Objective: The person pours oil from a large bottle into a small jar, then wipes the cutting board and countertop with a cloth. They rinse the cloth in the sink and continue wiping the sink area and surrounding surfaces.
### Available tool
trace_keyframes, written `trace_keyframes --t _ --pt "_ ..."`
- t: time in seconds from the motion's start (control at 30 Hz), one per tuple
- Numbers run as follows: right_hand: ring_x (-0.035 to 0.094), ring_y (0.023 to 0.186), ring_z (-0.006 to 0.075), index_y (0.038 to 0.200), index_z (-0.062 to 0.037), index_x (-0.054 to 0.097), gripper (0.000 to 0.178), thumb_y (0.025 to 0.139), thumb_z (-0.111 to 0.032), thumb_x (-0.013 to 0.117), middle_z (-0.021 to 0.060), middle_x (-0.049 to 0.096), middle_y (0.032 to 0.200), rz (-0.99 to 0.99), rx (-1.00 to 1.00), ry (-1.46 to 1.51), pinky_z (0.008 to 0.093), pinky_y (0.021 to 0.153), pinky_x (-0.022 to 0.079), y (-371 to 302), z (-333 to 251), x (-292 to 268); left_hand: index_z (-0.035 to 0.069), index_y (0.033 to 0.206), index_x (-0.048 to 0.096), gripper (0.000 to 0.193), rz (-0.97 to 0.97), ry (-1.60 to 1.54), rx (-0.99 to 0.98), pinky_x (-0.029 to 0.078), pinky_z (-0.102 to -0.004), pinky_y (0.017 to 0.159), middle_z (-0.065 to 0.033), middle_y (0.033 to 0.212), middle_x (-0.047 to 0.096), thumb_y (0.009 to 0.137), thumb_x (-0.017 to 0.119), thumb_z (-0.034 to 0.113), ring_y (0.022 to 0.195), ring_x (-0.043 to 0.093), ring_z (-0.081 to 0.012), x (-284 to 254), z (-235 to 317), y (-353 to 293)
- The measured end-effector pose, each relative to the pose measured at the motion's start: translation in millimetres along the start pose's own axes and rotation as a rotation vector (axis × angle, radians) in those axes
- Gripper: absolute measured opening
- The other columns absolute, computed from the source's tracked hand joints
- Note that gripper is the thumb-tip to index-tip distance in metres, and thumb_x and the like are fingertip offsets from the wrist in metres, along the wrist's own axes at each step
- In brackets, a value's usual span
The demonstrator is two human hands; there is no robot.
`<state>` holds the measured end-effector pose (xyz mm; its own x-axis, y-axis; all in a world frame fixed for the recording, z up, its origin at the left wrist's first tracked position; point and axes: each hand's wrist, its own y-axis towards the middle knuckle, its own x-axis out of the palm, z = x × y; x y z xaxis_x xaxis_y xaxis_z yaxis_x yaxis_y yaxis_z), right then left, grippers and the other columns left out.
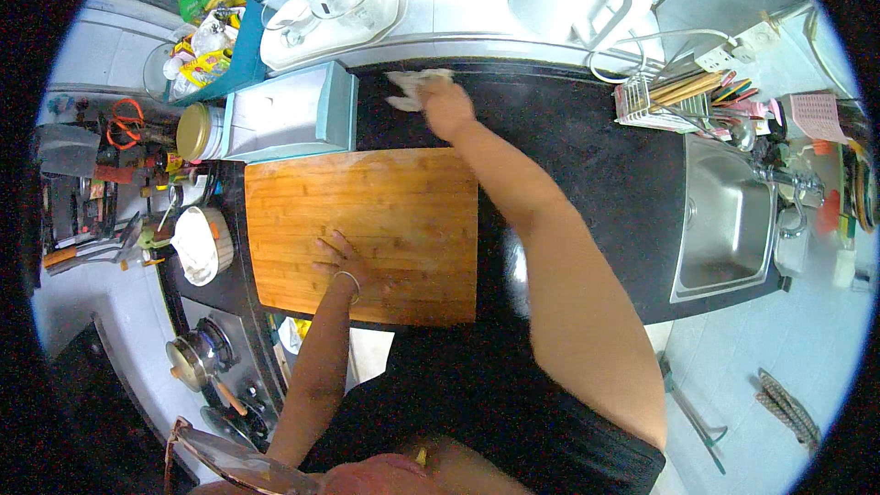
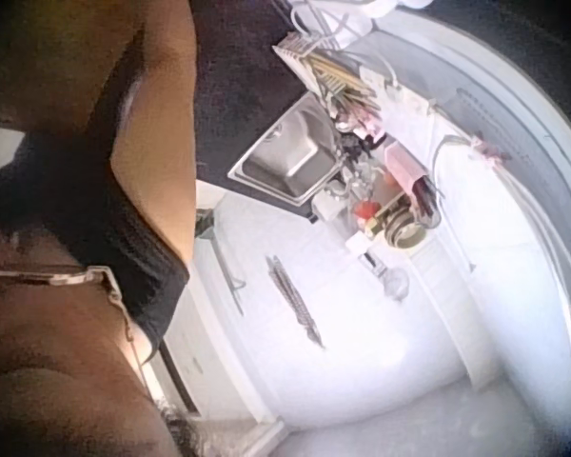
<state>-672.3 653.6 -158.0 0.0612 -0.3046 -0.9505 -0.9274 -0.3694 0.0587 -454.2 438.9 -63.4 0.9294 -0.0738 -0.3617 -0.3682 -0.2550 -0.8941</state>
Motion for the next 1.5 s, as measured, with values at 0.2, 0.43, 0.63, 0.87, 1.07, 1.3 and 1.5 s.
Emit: trace_keyframes --t 0.2,0.43,0.63,0.87,1.07,1.3,1.5 --pt "0.054 0.101 0.031 0.107 -0.0035 0.055 0.028 0.083 -0.012 0.044 0.0148 0.056 0.111 0.165 0.484 -0.296 0.0402 0.083 0.047 -112.7 144.3 -43.6 0.0 0.141 -0.008 0.121 0.059 0.031 0.031 0.002 -0.0739 0.093 -0.0245 0.141 -0.029 0.066 0.068 0.056 0.122 -0.03 -0.0535 3.7 -1.5 -4.2" --pt "0.048 0.109 0.0355 0.113 -0.0035 0.053 0.037 0.078 -0.017 0.054 0.0194 0.054 0.115 -0.231 0.557 -0.302 0.0424 0.099 0.033 -202.8 121.5 -66.3 -0.002 0.137 -0.017 0.136 0.059 -0.024 -0.035 0.004 -0.0719 0.095 -0.0214 0.143 -0.027 0.057 0.075 0.056 0.126 -0.029 -0.0483 10.6 -5.2 6.8" --pt "0.056 0.093 0.0367 0.097 -0.0073 0.061 0.024 0.08 -0.022 0.053 0.0218 0.059 0.099 -0.105 0.812 -0.062 0.0472 0.079 0.046 -264.9 108.4 -106.1 0.0 0.137 -0.021 0.139 0.02 -0.021 -0.063 0.003 -0.0711 0.096 -0.0191 0.144 -0.026 0.055 0.078 0.055 0.127 -0.029 -0.0461 3.8 3.6 1.7" --pt "0.044 0.114 0.0354 0.121 -0.0197 0.053 0.038 0.086 -0.012 0.042 0.0123 0.037 0.137 0.193 0.53 -0.348 0.0423 0.091 0.043 -145.9 119.4 -74.2 0.003 0.139 -0.017 0.135 0.053 0.049 -0.093 0.004 -0.0718 0.096 -0.0216 0.143 -0.026 0.057 0.077 0.056 0.126 -0.029 -0.0474 4.2 6.1 3.3" --pt "0.044 0.109 0.0323 0.116 0.0021 0.051 0.036 0.087 -0.016 0.039 0.0153 0.049 0.12 0.204 0.899 -0.401 0.0394 0.087 0.043 -134.3 168.1 -46.8 0.004 0.141 -0.011 0.132 0.028 0.04 -0.093 0.008 -0.0688 0.098 -0.0265 0.138 -0.032 0.057 0.075 0.058 0.125 -0.028 -0.0508 -1.2 9.2 -7.0" --pt "0.05 0.101 0.0346 0.105 0.0033 0.054 0.028 0.081 -0.01 0.044 0.0187 0.053 0.106 0.067 0.527 -0.167 0.0434 0.083 0.045 -215.2 81.5 -35.4 0.004 0.14 -0.016 0.136 0.028 0.019 -0.143 0.009 -0.0685 0.098 -0.0222 0.139 -0.033 0.055 0.08 0.05 0.125 -0.03 -0.0492 -4.2 20.9 -10.2" --pt "0.053 0.098 0.0335 0.111 -0.0168 0.058 0.029 0.088 -0.016 0.04 0.0197 0.053 0.114 0.155 0.074 -0.09 0.0454 0.08 0.045 -261.6 44.7 -42.6 0.005 0.136 -0.025 0.138 0.019 0.041 -0.1 0.012 -0.065 0.101 -0.0201 0.14 -0.034 0.057 0.078 0.052 0.126 -0.03 -0.0471 10.6 11.4 12.8"
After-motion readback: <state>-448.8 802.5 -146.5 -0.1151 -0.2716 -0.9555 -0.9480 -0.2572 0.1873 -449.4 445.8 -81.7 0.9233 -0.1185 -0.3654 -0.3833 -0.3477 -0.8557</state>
